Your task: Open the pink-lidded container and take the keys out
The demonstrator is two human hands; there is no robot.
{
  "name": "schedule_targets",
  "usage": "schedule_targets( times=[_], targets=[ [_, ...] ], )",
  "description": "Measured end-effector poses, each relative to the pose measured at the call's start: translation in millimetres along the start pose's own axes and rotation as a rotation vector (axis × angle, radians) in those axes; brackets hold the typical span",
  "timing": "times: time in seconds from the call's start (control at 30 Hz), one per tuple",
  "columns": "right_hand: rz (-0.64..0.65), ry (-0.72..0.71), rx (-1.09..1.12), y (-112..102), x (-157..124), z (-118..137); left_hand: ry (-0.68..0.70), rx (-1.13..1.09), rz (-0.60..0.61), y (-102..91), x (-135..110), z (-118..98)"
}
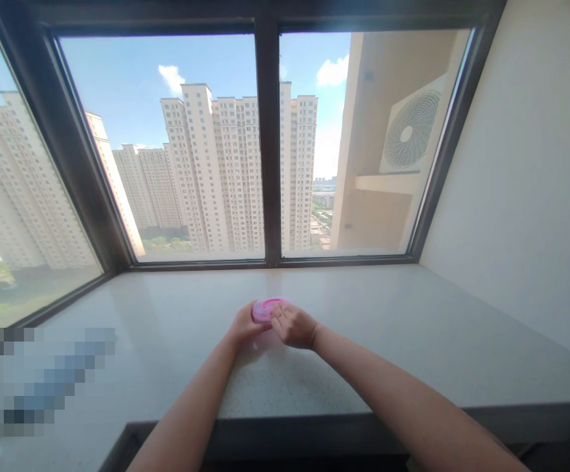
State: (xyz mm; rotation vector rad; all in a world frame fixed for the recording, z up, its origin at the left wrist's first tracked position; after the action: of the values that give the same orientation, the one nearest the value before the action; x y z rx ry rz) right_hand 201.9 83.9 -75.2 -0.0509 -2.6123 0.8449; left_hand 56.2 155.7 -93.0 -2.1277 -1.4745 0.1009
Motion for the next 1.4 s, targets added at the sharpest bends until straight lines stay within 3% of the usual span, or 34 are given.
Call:
schedule_targets(
  times=[0.33,0.63,0.73,0.83,0.87,0.9,0.97,1.07,1.23,1.4],
  targets=[
    [-0.045,0.188,0.111,-5.4,-7.8,-0.6,0.025,-0.027,0.026,-1.7,-0.8,3.7],
    [-0.082,0.2,0.142,-7.5,-5.4,0.1,-0.082,-0.143,0.039,-0.3,-1.6,6.8],
    [-0.031,0.154,0.195,-12.4,-2.6,-6.3,-0.087,-0.182,0.063,0.6,-0.9,8.1],
    [0.094,0.145,0.426,-16.6,2.2,-30.2,-0.07,-0.184,0.096,1.0,-0.3,9.5],
    [0.125,0.195,0.549,-16.5,3.9,-43.0,-0.064,-0.181,0.102,0.9,-0.4,9.6],
    [0.123,0.331,0.674,-15.1,5.1,-58.9,-0.06,-0.174,0.105,0.8,-0.8,9.5],
    [0.042,0.759,0.968,-5.2,4.4,-91.5,-0.056,-0.14,0.098,0.4,-2.1,8.0],
    [0.015,0.944,1.067,20.0,10.0,-116.6,-0.07,-0.107,0.108,0.3,-5.2,3.0],
    [0.058,1.233,1.233,72.8,4.0,-99.8,-0.064,-0.09,0.12,-1.1,-9.6,-3.7],
    [0.068,1.41,1.375,98.5,-13.6,-75.6,-0.09,-0.112,0.154,-0.2,-11.2,-1.9]
  ],
)
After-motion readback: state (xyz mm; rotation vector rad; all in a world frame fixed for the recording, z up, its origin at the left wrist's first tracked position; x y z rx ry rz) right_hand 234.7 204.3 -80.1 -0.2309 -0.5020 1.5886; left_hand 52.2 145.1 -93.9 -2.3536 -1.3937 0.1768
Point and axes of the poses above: each hand's wrist, its own x-axis towards the middle knuckle, its own y-axis out of the palm, z = x × y, the point moved 3 cm from there along x, towards the middle knuckle, and after that the axes turned 12 degrees about -y, right-handed, at the moved point
